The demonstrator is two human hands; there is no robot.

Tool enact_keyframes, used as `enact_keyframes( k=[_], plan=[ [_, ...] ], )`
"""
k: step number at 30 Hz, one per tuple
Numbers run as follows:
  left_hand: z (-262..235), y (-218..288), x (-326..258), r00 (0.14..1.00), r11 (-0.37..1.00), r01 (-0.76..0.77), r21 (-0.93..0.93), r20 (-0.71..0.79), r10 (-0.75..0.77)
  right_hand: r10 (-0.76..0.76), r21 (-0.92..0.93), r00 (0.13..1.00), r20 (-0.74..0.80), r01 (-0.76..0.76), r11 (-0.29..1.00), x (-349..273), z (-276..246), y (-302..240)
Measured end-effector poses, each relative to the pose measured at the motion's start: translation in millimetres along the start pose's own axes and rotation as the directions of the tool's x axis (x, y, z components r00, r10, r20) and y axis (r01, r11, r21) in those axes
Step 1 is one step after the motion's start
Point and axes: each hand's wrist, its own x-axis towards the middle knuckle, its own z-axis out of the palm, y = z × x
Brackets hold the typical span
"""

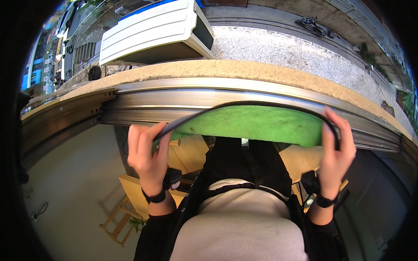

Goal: The person wipes the metal window frame and sill with a green cloth. They open and close the window briefly, then continue wiping the frame and sill from multiple angles.

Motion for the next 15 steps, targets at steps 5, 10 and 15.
enact_keyframes(
  k=[5,10,15],
  plan=[
    [20.7,-12.8,8.0,0.997,0.994,0.066,-0.081,0.054,-0.062,-0.426,-0.362,0.904,-0.033,0.387,0.848,-16.9,39.6,-30.7],
    [26.7,-10.6,8.6,0.996,0.996,-0.045,0.071,-0.073,0.050,-0.497,-0.044,0.847,0.189,0.513,0.858,-31.3,66.6,-54.2],
    [24.3,-5.0,5.7,0.970,0.967,-0.235,0.102,0.088,0.226,-0.464,-0.050,0.856,0.229,0.486,0.872,-27.6,66.6,-65.0]
  ],
)
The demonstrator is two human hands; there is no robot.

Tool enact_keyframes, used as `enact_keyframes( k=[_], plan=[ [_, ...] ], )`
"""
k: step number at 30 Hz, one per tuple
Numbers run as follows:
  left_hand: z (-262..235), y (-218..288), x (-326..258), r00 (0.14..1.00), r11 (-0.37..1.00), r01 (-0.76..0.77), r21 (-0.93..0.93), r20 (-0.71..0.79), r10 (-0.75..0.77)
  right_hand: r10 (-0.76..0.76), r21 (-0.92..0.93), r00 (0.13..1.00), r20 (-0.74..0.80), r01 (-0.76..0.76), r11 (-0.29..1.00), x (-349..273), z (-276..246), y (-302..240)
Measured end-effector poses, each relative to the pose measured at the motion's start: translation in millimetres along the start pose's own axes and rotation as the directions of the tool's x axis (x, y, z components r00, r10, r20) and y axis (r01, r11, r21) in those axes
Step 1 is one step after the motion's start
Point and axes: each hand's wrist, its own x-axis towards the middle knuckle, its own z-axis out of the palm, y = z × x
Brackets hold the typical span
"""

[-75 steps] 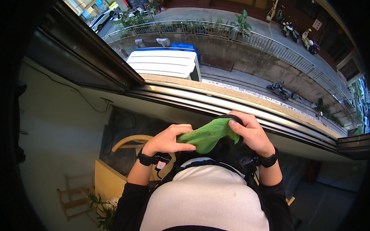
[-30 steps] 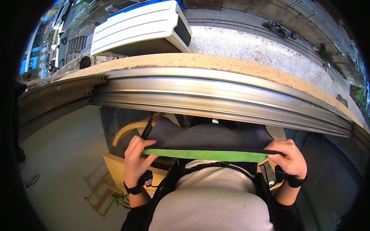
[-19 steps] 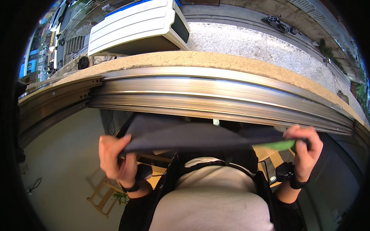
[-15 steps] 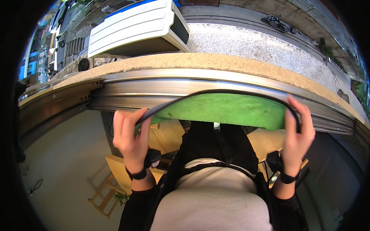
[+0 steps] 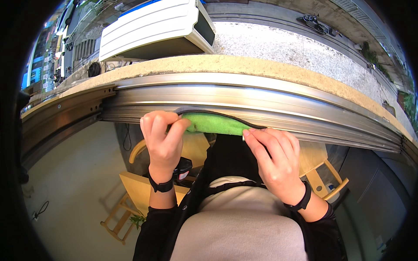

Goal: The person wipes the metal window frame and sill with a green cloth. They open and close the window briefly, then continue wiping the frame and sill from multiple angles.

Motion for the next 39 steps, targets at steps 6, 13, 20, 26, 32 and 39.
enact_keyframes(
  k=[6,13,20,26,32,39],
  plan=[
    [-5.3,11.9,-7.1,0.999,0.997,0.011,0.077,0.034,-0.014,0.045,-0.141,0.992,0.117,-0.029,0.990,5.5,-9.4,-19.3],
    [-15.8,33.8,-13.5,0.976,0.989,0.135,0.066,0.161,-0.144,0.086,-0.149,0.986,0.145,-0.064,0.987,11.5,-14.6,-30.3],
    [-14.6,42.2,-8.3,0.960,0.979,0.193,0.063,0.197,-0.202,0.062,-0.177,0.986,0.152,-0.035,0.984,12.1,-9.4,-29.5],
    [-1.4,61.2,-6.7,0.968,0.982,0.178,0.066,0.170,-0.186,0.012,-0.180,0.995,0.097,0.006,0.984,8.4,-6.7,-26.5],
    [21.1,98.5,-1.5,0.985,0.994,0.105,0.026,0.134,-0.108,0.009,-0.010,0.998,0.056,-0.009,1.000,0.7,-12.1,-13.8],
    [36.1,119.5,-2.1,0.990,0.991,0.118,0.063,0.075,-0.122,0.058,-0.131,0.996,0.061,-0.050,0.990,-20.8,-28.9,-7.6]
  ],
)
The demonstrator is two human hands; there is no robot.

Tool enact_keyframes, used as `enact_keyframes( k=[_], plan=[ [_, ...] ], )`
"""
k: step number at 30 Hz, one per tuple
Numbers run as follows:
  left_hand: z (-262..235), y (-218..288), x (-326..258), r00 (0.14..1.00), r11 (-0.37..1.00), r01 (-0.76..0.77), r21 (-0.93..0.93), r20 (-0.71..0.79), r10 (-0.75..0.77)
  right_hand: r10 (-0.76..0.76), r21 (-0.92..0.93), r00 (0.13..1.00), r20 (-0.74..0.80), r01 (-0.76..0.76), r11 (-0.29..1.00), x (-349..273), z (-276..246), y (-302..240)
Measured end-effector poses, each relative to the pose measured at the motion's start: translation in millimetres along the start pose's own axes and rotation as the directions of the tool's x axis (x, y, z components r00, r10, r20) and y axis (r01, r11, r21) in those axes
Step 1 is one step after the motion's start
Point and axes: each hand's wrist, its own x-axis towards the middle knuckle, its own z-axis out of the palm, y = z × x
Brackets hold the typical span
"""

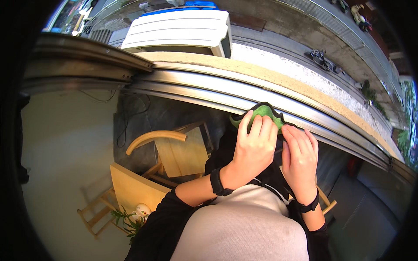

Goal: The person wipes the metal window frame and sill with a green cloth. They open and close the window briefly, then continue wiping the frame and sill from multiple angles.

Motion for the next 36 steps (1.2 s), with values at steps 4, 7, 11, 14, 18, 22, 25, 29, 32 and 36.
enact_keyframes(
  k=[4,7,11,14,18,22,25,29,32,36],
  plan=[
    [-0.3,-12.5,-12.5,1.000,0.999,-0.015,0.035,-0.025,0.016,-0.092,0.135,0.995,-0.030,0.095,0.986,9.6,2.2,7.1],
    [-1.4,-23.1,-19.1,0.999,0.997,-0.009,0.082,-0.050,0.013,-0.147,0.150,0.989,-0.010,0.146,0.978,19.8,5.4,3.7],
    [-7.9,-55.0,-26.6,0.998,0.987,0.059,0.148,-0.044,-0.053,-0.276,0.243,0.960,0.055,0.255,0.936,38.9,14.0,-15.8],
    [-19.1,-95.9,-35.8,0.993,0.971,0.099,0.218,-0.090,-0.081,-0.345,0.271,0.937,0.046,0.321,0.908,56.1,29.0,-37.8],
    [-37.6,-152.4,-47.4,0.975,0.900,0.211,0.380,-0.151,-0.165,-0.486,0.306,0.874,0.008,0.461,0.833,84.4,56.0,-69.0],
    [-54.5,-204.2,-56.0,0.955,0.780,0.297,0.551,-0.184,-0.234,-0.580,0.281,0.814,0.033,0.549,0.787,115.5,80.5,-104.9],
    [-64.0,-235.4,-61.0,0.943,0.754,0.331,0.568,-0.226,-0.244,-0.628,0.227,0.778,0.031,0.606,0.762,134.4,96.9,-131.8],
    [-61.5,-247.1,-64.0,0.925,0.741,0.378,0.555,-0.258,-0.278,-0.618,0.030,0.786,0.030,0.617,0.786,129.1,114.0,-149.5],
    [-54.1,-242.2,-62.4,0.899,0.762,0.432,0.482,-0.296,-0.322,-0.589,-0.033,0.808,0.002,0.588,0.808,117.2,120.3,-141.8],
    [-55.0,-240.9,-63.5,0.911,0.830,0.396,0.393,-0.285,-0.299,-0.587,-0.237,0.809,0.037,0.578,0.781,97.9,119.7,-131.4]
  ],
)
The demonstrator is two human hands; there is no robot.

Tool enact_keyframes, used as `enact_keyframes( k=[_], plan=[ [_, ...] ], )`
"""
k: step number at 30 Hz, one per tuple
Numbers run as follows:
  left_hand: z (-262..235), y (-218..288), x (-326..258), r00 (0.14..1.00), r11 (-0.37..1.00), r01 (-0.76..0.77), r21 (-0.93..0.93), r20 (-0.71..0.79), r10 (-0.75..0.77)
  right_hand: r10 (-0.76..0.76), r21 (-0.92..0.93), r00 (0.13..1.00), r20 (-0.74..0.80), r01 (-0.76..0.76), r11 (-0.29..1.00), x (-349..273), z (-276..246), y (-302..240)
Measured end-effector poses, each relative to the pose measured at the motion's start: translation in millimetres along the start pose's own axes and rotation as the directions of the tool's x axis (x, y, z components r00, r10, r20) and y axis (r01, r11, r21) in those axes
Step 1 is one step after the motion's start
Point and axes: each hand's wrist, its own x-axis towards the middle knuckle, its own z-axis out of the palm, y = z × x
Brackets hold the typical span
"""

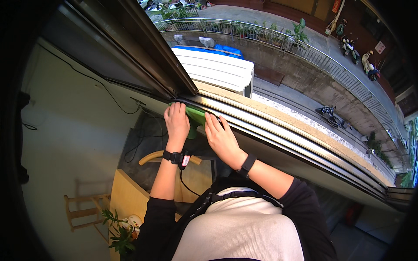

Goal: The person wipes the metal window frame and sill with a green cloth. They open and close the window briefly, then continue wiping the frame and sill from multiple angles.

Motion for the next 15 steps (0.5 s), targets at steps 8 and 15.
enact_keyframes(
  k=[8,15],
  plan=[
    [-2.5,16.5,-11.3,0.998,0.987,0.004,-0.163,-0.057,-0.013,0.052,-0.154,0.998,0.025,-0.048,0.987,-33.0,-15.6,5.4],
    [-29.0,-24.6,17.5,0.934,0.935,-0.354,0.019,0.066,0.352,0.041,-0.036,0.998,-0.037,-0.043,0.998,-13.6,-4.4,12.9]
  ],
)
